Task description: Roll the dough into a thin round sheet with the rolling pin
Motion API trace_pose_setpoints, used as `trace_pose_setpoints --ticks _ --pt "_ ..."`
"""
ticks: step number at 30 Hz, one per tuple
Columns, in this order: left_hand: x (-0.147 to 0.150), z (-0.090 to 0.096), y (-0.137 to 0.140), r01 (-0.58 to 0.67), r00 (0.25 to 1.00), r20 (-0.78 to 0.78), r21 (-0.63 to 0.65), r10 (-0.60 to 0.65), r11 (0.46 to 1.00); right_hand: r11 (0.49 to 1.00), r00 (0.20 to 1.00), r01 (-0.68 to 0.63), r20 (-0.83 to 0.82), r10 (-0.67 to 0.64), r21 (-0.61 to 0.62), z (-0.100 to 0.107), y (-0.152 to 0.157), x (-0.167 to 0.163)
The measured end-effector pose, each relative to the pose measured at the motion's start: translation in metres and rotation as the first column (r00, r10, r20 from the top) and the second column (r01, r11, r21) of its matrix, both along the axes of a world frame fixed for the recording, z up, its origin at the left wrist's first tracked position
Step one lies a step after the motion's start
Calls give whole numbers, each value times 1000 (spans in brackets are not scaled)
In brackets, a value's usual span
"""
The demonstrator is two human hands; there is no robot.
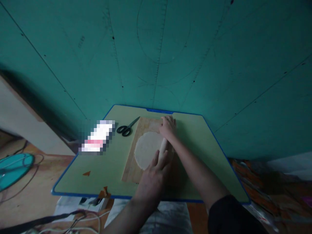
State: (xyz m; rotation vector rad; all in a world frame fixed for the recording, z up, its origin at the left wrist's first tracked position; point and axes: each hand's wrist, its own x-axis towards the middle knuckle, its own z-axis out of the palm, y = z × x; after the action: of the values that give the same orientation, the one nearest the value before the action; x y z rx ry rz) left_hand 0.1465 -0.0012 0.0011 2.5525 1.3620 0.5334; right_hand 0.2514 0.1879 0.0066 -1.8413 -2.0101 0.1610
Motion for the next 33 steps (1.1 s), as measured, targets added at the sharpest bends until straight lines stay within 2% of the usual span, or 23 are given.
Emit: trace_pose_setpoints --ticks 3,5,6,8,11,13,16,20,24,27,30,33 --pt "-19 9 1 0 1000 -15 -47 0 999 1000 999 -30 -40 31 4 -1 -14 15" --pt "-38 11 4 -49 998 -47 -69 46 996 997 995 -73 -62 74 16 -3 -31 28" --pt "-49 11 7 -73 995 -76 -58 68 996 994 992 -102 -77 104 29 -5 -42 36" --pt "-72 11 12 -43 992 -116 -15 41 999 980 974 -177 -127 188 90 -8 -67 49" --pt "-102 18 22 -122 983 -133 17 123 992 940 935 -291 -154 318 177 -10 -106 65" --pt "-112 28 29 -177 968 -181 -10 172 984 920 920 -345 -128 371 189 -9 -127 72" --pt "-113 44 39 -250 925 -311 -62 219 966 914 915 -373 -102 391 158 -8 -142 79" --pt "-109 54 56 -337 845 -464 -78 265 938 921 911 -361 -156 382 146 -2 -138 82" --pt "-116 51 73 -393 788 -543 -82 289 916 921 889 -320 -267 373 220 12 -119 82" --pt "-123 47 82 -394 771 -571 -76 284 916 930 844 -273 -403 354 246 25 -102 76" --pt "-128 44 85 -361 758 -602 -69 249 930 952 713 -224 -632 304 206 38 -84 62" --pt "-129 44 85 -338 746 -627 -70 222 939 964 468 -236 -855 224 123 44 -66 41"
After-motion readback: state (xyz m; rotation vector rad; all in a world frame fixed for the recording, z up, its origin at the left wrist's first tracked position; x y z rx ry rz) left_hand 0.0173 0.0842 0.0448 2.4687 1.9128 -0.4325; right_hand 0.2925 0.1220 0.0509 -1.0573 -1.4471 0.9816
